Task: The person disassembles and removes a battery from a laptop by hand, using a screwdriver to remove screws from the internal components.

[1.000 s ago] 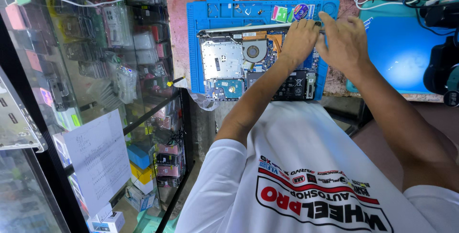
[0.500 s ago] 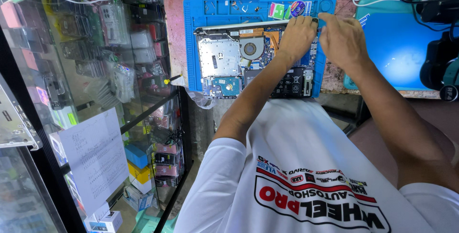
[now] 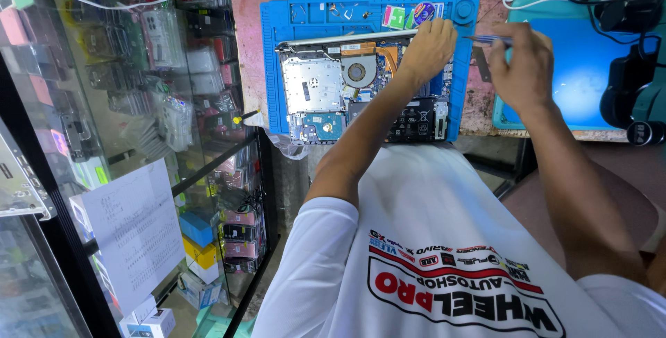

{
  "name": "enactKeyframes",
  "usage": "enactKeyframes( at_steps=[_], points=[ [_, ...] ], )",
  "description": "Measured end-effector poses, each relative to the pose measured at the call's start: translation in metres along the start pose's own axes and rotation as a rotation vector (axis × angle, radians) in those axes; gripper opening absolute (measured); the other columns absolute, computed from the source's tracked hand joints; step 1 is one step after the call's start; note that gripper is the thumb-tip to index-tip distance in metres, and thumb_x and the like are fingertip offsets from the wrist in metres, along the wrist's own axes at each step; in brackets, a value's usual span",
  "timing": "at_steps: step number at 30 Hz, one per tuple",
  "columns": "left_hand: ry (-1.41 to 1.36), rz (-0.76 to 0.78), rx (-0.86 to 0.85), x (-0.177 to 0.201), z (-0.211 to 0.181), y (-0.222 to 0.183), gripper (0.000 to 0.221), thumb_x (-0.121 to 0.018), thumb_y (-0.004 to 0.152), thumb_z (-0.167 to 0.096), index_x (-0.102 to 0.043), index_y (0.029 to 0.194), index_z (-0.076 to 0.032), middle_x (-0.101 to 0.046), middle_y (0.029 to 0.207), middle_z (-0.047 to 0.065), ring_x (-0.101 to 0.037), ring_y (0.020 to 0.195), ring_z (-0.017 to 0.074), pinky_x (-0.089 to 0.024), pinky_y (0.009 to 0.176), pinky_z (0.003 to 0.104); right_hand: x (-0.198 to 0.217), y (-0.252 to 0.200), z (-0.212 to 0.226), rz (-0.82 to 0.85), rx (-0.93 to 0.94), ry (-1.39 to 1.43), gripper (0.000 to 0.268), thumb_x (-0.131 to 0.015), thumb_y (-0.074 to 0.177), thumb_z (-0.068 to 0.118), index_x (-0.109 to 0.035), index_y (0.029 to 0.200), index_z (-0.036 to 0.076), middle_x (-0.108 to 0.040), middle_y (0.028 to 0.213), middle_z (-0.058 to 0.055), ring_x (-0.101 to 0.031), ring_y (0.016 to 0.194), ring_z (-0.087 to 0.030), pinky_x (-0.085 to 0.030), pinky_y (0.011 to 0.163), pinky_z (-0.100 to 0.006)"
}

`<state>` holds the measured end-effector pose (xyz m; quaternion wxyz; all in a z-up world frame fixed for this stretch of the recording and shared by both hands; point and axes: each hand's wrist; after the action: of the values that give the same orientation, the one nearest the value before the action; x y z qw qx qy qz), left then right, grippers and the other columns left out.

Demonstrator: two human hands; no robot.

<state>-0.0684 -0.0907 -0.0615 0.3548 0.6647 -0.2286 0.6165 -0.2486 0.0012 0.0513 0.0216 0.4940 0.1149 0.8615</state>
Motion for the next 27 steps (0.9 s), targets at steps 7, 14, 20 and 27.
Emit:
enactKeyframes(
  at_steps=[7, 14, 20, 27],
  points=[
    [-0.479, -0.008, 0.337, -0.004, 0.081, -0.024, 0.018, -0.059, 0.097, -0.026, -0.068, 0.09, -0.013, -0.063, 0.092, 0.009, -0.06, 0.094, 0.0286, -0.046, 0.083, 0.048, -0.005, -0.049, -0.018, 0.045, -0.282, 0.031, 0.007, -0.065, 0.11, 0.008, -0.063, 0.115, 0.004, -0.071, 0.099, -0.013, -0.07, 0.09, -0.032, -0.052, 0.093, -0.046],
    [-0.063, 0.009, 0.849, -0.006, 0.204, -0.112, 0.023, -0.063, 0.096, -0.027, -0.061, 0.103, -0.005, -0.061, 0.108, 0.014, -0.06, 0.101, 0.034, -0.047, 0.084, 0.049, -0.013, -0.057, -0.009, 0.089, -0.179, -0.122, 0.017, -0.075, 0.105, 0.013, -0.061, 0.105, 0.004, -0.069, 0.083, -0.011, -0.07, 0.085, -0.033, -0.049, 0.089, -0.047],
    [-0.107, -0.003, 0.822, -0.014, 0.207, -0.123, 0.019, -0.068, 0.093, -0.023, -0.062, 0.103, -0.007, -0.062, 0.108, 0.012, -0.06, 0.102, 0.0333, -0.047, 0.084, 0.049, -0.013, -0.05, -0.007, 0.153, -0.263, -0.099, 0.019, -0.075, 0.104, 0.014, -0.061, 0.107, 0.002, -0.07, 0.086, -0.014, -0.071, 0.08, -0.035, -0.053, 0.075, -0.048],
    [-0.191, -0.232, 0.668, 0.023, 0.177, -0.117, 0.021, -0.069, 0.095, -0.016, -0.064, 0.113, -0.01, -0.059, 0.109, 0.011, -0.057, 0.103, 0.0311, -0.044, 0.089, 0.046, -0.014, -0.048, -0.011, 0.146, -0.286, -0.096, 0.02, -0.071, 0.107, 0.012, -0.057, 0.113, -0.002, -0.071, 0.089, -0.021, -0.07, 0.079, -0.038, -0.053, 0.068, -0.048]
  ],
)
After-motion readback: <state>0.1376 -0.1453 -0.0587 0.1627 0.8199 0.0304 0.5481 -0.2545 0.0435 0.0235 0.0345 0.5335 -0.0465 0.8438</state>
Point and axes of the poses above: each hand's wrist, its own y-axis towards the middle knuckle, its own x-axis out of the back of the hand, z = x × y
